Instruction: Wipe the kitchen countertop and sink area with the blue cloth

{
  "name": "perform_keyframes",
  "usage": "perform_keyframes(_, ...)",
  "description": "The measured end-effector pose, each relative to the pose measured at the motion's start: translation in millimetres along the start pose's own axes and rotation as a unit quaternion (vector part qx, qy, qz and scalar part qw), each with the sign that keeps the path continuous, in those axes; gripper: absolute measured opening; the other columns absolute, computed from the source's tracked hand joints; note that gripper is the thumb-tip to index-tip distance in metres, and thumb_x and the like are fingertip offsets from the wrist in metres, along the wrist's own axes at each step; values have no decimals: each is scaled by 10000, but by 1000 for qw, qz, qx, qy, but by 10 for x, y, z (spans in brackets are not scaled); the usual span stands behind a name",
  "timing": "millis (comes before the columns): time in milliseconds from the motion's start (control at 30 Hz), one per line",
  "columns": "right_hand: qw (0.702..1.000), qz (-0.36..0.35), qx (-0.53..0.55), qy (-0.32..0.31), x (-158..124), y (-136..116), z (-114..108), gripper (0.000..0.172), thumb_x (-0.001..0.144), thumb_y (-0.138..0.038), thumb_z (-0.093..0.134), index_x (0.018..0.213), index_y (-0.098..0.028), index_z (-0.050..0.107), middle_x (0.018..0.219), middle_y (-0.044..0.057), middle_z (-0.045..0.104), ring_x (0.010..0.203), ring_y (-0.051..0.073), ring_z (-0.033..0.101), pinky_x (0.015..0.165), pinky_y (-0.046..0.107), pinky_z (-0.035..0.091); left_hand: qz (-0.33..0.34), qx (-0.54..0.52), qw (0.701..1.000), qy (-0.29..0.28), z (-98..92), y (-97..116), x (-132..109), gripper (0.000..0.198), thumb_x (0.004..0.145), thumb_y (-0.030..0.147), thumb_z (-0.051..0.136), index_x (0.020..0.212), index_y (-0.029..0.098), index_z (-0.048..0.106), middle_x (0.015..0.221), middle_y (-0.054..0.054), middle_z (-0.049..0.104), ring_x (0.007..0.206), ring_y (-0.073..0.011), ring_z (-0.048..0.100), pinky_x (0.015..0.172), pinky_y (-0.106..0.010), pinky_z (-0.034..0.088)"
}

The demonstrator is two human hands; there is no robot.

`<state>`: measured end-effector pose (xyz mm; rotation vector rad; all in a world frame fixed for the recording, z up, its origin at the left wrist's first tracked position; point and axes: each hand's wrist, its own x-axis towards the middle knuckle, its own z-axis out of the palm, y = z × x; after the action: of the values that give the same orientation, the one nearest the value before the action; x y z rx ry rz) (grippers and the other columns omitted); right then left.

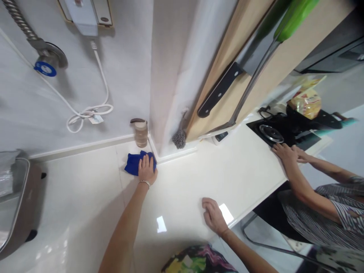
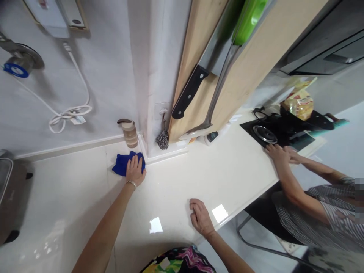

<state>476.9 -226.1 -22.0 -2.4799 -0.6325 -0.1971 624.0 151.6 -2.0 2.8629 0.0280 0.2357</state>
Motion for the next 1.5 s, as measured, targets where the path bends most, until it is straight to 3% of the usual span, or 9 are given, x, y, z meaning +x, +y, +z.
perform_keyframes(100,1000,-7,3,2,1,14,6,346,713,-12,413,972,-222,507,1148,89,574,1134,246,536,978,477,484,19,1,1000,-6,-26,58,-139,691,861,350,470,1480,56,382,1600,-219,258,1501,-326,206,1242,-502,124)
perform_keyframes(233,1000,-13,14,6,9,25,6,358,706,-10,414,980,-223,503,1158,89,565,1134,246,530,979,473,484,52,5,999,-10,13,225,-577,725,861,393,482,1495,63,355,1605,-231,227,1508,-339,170,1240,-511,128)
perform_keyframes(367,1000,-14,20,10,13,22,10,357,694,-12,426,972,-222,503,1146,87,569,1112,244,528,976,470,483,107,-11,994,-31,172,708,-1016,773,857,439,491,1526,106,294,1630,-206,159,1519,-332,117,1243,-513,104)
perform_keyframes(467,999,-19,26,17,16,20,24,355,691,-12,431,970,-221,498,1144,90,566,1114,247,520,979,473,479,159,-38,985,-64,319,1176,-1132,809,867,502,467,1538,105,251,1635,-211,125,1523,-333,83,1240,-521,95)
perform_keyframes(567,999,-30,35,24,29,21,41,357,691,-10,427,970,-222,493,1135,90,560,1113,245,518,977,470,480,226,-66,966,-106,415,1551,-1021,813,881,538,428,1542,106,235,1637,-210,121,1523,-332,71,1236,-532,97)
perform_keyframes(667,998,-36,46,33,54,19,50,358,680,-13,426,961,-223,493,1120,88,561,1098,239,522,967,459,485,257,-65,954,-144,457,1779,-760,774,893,523,405,1536,116,261,1641,-186,139,1527,-312,60,1241,-514,97)
perform_keyframes(1033,998,-29,55,32,163,-32,-42,435,603,-21,415,990,-212,471,1109,91,549,1122,246,485,969,476,470,212,-40,966,-146,820,2390,286,774,882,472,441,1534,92,268,1635,-212,113,1520,-360,80,1234,-548,97)
perform_keyframes(1267,997,-27,64,29,169,13,-42,452,578,-22,430,987,-208,479,1103,96,547,1103,253,482,975,473,464,170,-39,978,-118,913,2461,665,777,873,462,468,1532,97,277,1638,-192,152,1515,-353,125,1237,-540,100)
perform_keyframes(1500,996,-12,86,14,157,5,-63,406,608,-11,451,960,-209,499,1079,93,545,1075,255,473,965,470,476,128,-27,987,-89,836,2365,481,756,872,463,482,1529,136,300,1638,-166,177,1520,-307,139,1246,-500,118)
